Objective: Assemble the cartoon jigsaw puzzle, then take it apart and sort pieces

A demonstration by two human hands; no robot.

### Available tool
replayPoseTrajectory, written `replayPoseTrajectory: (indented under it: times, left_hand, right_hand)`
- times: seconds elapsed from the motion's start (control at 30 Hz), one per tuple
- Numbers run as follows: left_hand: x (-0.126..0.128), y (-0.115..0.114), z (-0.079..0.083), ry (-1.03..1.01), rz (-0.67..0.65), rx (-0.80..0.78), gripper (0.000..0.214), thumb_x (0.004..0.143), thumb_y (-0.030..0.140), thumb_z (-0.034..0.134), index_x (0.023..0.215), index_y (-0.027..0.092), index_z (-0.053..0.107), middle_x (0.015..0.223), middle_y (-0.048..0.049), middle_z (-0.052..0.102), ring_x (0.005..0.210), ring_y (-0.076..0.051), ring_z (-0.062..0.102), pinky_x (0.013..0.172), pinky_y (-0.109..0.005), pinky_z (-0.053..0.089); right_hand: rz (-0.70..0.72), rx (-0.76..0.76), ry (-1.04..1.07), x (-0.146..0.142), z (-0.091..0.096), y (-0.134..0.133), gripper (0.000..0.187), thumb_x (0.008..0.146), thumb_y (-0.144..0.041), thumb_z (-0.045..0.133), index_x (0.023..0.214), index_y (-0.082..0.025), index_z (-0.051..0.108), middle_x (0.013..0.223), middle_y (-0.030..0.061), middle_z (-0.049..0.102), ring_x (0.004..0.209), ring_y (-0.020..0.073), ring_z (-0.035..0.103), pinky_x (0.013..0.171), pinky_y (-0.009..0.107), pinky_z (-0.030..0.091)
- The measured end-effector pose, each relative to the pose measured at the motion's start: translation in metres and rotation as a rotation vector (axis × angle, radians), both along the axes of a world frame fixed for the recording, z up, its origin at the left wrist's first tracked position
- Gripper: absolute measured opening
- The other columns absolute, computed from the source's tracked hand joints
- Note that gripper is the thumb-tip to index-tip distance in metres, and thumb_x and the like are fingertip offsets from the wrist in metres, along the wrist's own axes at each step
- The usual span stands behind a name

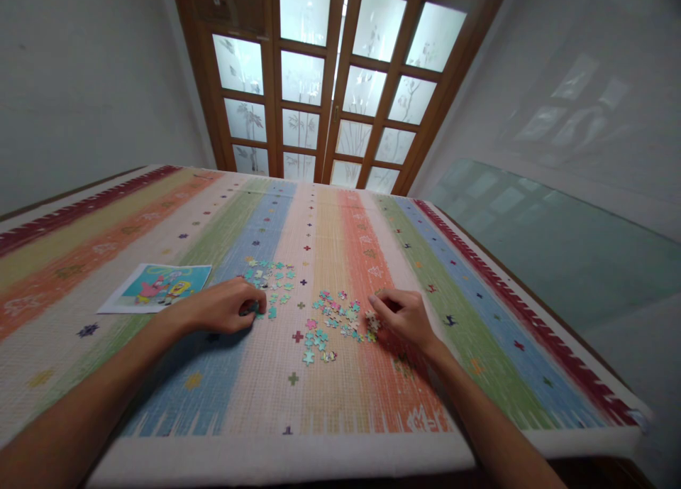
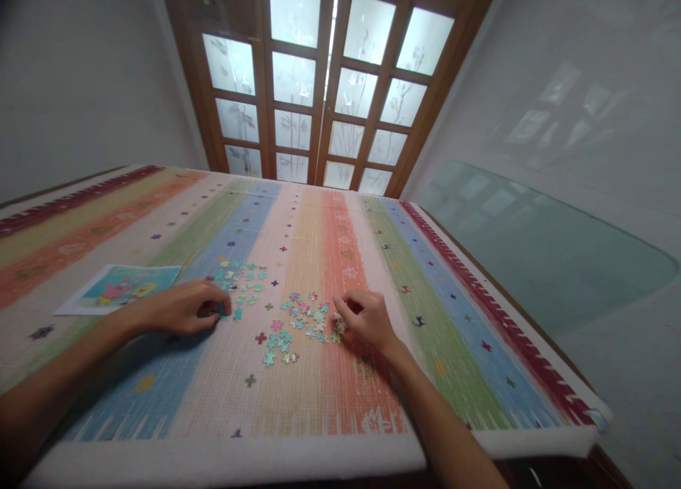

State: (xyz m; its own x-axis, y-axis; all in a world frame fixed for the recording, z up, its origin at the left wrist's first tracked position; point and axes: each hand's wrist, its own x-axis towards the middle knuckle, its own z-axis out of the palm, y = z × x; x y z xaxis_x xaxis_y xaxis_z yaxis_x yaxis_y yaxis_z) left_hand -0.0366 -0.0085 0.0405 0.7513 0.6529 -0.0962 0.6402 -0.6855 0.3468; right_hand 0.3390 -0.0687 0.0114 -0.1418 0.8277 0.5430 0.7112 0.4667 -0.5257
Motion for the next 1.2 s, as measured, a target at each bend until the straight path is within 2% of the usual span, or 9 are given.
replayPoseTrajectory:
  times: [0.27,0.4,0.53,0.67,0.73,0.8,0.97,1.2]
  left_hand:
    - [-0.001,0.002,-0.002,0.001,-0.018,-0.014,0.028,0.078,0.016,0.050,0.092,0.021,0.073,0.065,0.0005,0.063,0.062,-0.017,0.059,0.088,-0.036,0.046]
    - [0.002,-0.001,0.001,-0.007,-0.014,0.018,0.028,0.083,0.021,0.050,0.098,0.019,0.074,0.068,-0.0017,0.064,0.065,-0.019,0.060,0.077,-0.032,0.045]
    - [0.010,-0.005,0.000,-0.052,-0.025,0.037,0.029,0.090,0.033,0.053,0.107,0.019,0.073,0.078,-0.0041,0.069,0.067,-0.019,0.060,0.072,-0.031,0.043]
    - [0.017,-0.007,-0.004,-0.063,-0.040,0.009,0.031,0.095,0.042,0.054,0.104,0.018,0.072,0.084,-0.0055,0.071,0.068,-0.019,0.061,0.068,-0.029,0.042]
    - [0.018,-0.007,-0.006,-0.051,-0.039,0.009,0.032,0.096,0.043,0.053,0.102,0.018,0.071,0.084,-0.0060,0.071,0.069,-0.019,0.061,0.067,-0.029,0.041]
    - [0.019,-0.007,-0.009,-0.053,-0.039,0.020,0.031,0.097,0.042,0.052,0.101,0.018,0.071,0.084,-0.0064,0.072,0.072,-0.020,0.063,0.067,-0.029,0.041]
    - [0.016,-0.006,-0.013,-0.097,-0.053,0.037,0.029,0.098,0.040,0.052,0.098,0.019,0.071,0.086,-0.0062,0.073,0.073,-0.020,0.064,0.069,-0.030,0.043]
    - [0.013,-0.003,-0.016,-0.113,-0.059,0.033,0.028,0.100,0.039,0.051,0.100,0.019,0.071,0.088,-0.0070,0.075,0.077,-0.021,0.067,0.072,-0.031,0.044]
  right_hand:
    - [-0.016,0.019,0.012,0.005,0.002,0.001,0.042,0.092,-0.038,0.060,0.056,-0.018,0.062,0.048,-0.0007,0.055,0.043,0.0105,0.045,0.049,0.026,0.032]
    - [-0.055,0.015,0.042,0.014,0.009,0.003,0.043,0.091,-0.041,0.061,0.055,-0.018,0.061,0.047,-0.0018,0.051,0.043,0.0101,0.043,0.048,0.026,0.031]
    - [-0.010,-0.141,0.000,0.024,0.016,0.005,0.041,0.090,-0.043,0.059,0.058,-0.017,0.064,0.050,-0.0013,0.053,0.046,0.0104,0.044,0.050,0.025,0.032]
    - [0.169,-0.404,-0.125,0.031,0.017,0.005,0.024,0.087,-0.034,0.060,0.077,-0.017,0.073,0.058,-0.0004,0.062,0.052,0.0116,0.051,0.053,0.024,0.035]
    - [0.253,-0.489,-0.185,0.032,0.016,0.005,0.016,0.082,-0.027,0.062,0.084,-0.017,0.074,0.062,-0.0005,0.064,0.056,0.0121,0.054,0.056,0.024,0.037]
    - [0.305,-0.546,-0.226,0.031,0.015,0.004,0.015,0.079,-0.022,0.063,0.089,-0.017,0.074,0.066,-0.0004,0.065,0.059,0.0125,0.055,0.058,0.024,0.039]
    - [0.284,-0.615,-0.288,0.032,0.013,0.005,0.012,0.079,-0.019,0.065,0.088,-0.016,0.072,0.066,-0.0006,0.065,0.059,0.0126,0.056,0.058,0.024,0.039]
    - [0.215,-0.592,-0.318,0.037,0.014,0.006,0.005,0.077,-0.016,0.066,0.080,-0.017,0.069,0.065,-0.0006,0.065,0.059,0.0124,0.056,0.058,0.024,0.038]
